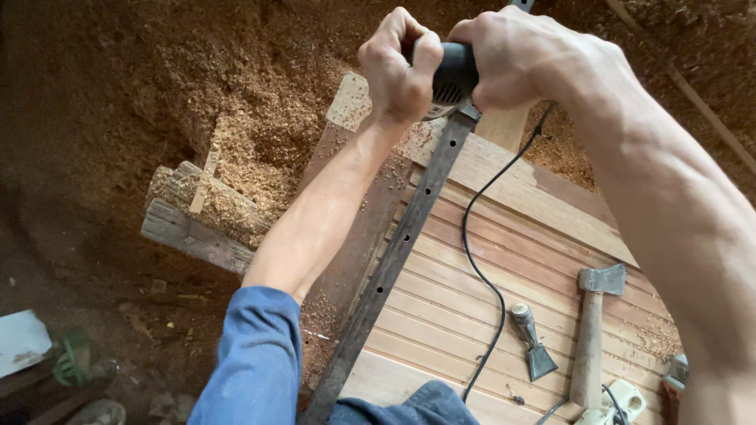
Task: The person drills holes into a wooden plank using a power drill, then uses a small axe to hammer wooden dowels into the drilled holes. The person also uses a chisel to clear debris from the holes.
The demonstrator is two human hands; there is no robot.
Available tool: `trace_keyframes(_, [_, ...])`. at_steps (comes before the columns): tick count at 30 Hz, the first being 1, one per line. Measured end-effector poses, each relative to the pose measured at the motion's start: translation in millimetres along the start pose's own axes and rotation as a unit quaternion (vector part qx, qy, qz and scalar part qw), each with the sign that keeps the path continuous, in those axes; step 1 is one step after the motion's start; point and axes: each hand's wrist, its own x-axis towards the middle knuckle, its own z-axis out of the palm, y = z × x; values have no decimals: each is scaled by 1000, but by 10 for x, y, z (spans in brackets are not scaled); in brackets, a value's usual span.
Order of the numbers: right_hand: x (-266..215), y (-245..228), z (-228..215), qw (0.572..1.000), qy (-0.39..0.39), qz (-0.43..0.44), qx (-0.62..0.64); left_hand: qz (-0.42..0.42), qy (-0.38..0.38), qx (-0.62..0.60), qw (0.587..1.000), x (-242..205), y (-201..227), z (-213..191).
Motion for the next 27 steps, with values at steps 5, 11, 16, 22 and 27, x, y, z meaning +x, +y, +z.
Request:
trace_keyframes(5, [-35,-55,-21,999,2,43,10,13,-14,-12,1000,34,8,17])
trace_keyframes(11, [-74,-21,75,999,39,24,7,22,-24,-20,999,-120,68,-37])
trace_keyframes(16, [-39,22,120,999,26,27,5,24,-19,-8,1000,-147,64,-40])
trace_keyframes(22, [35,-7,128,999,13,26,-14,28,6,-25,999,-184,-34,-18])
trace_keyframes(27, [31,-42,143,1000,18,19,-13,14,6,-19,1000,-226,-44,-77])
